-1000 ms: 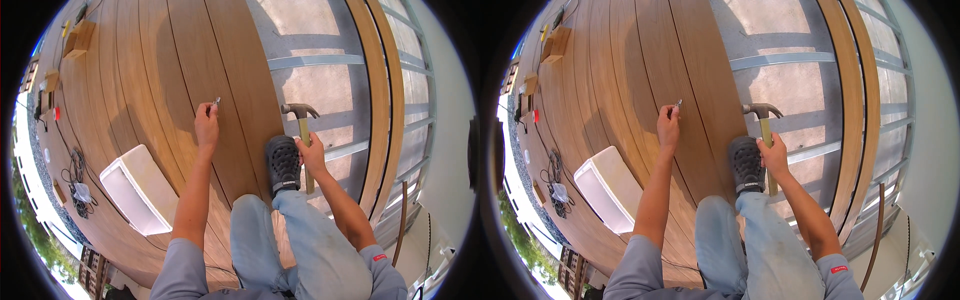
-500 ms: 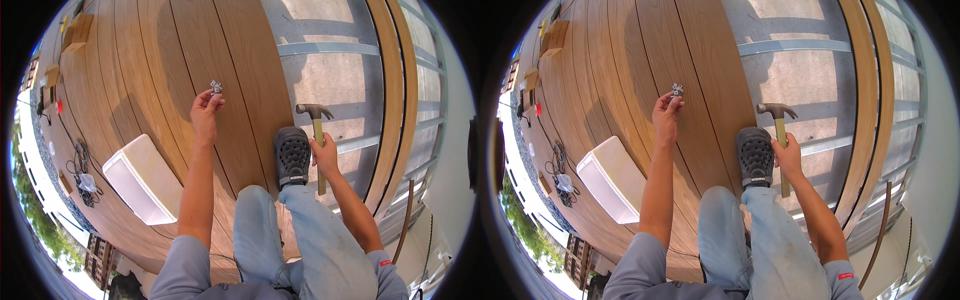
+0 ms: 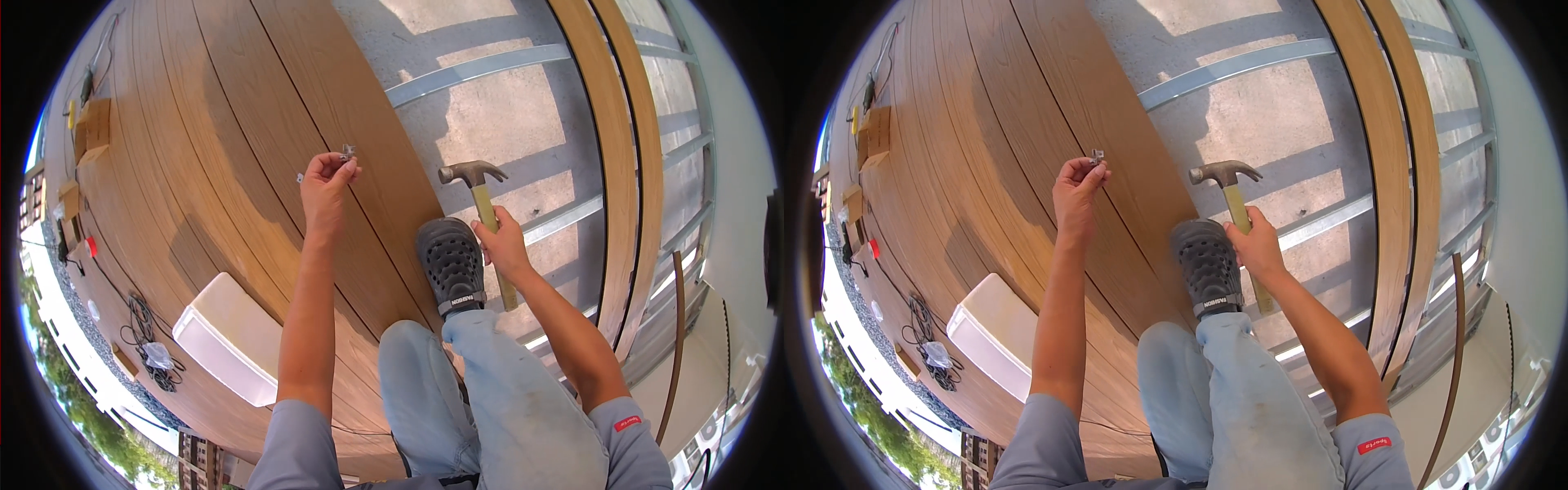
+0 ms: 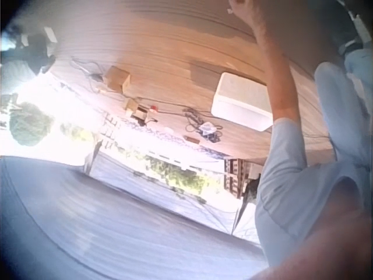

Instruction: The person installs decking boards onto a metal frame by inserting fastening clips by hand, tapping the boards with a hammer, and driving screws with a power drill.

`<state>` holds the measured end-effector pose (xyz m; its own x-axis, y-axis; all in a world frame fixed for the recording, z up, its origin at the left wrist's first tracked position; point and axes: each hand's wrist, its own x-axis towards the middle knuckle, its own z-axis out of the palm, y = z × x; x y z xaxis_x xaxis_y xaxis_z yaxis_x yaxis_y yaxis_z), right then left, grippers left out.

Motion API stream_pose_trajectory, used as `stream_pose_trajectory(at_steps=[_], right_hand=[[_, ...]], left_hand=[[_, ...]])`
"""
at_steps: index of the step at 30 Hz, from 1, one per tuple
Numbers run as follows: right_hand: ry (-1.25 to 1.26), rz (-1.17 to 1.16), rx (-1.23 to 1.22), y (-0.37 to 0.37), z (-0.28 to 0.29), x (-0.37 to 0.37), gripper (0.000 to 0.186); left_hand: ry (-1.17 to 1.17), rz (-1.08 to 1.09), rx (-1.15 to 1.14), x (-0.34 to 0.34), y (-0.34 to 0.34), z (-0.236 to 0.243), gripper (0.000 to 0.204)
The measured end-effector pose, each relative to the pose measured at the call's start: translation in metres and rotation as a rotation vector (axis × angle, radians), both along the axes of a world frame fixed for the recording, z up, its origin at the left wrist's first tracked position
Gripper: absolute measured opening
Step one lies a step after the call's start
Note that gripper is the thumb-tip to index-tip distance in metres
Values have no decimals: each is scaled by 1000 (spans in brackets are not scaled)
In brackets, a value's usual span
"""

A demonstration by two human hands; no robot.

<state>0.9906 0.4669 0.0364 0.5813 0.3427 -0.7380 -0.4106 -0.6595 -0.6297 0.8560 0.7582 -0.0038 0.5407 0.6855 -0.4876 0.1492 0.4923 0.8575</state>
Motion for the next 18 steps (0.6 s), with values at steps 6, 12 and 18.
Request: stream_pose_trajectory(at_steps=[6,12,18], right_hand=[[-7,0,-43,-3,6,8,32],[25,-60,-51,-13,11,10,36],[6,-77,-52,-20,8,10,36]], left_hand=[[291,-389,614,73,20,5,13],[297,-585,1136,141,28,-9,22],[369,-590,1405,159,24,-47,31]])
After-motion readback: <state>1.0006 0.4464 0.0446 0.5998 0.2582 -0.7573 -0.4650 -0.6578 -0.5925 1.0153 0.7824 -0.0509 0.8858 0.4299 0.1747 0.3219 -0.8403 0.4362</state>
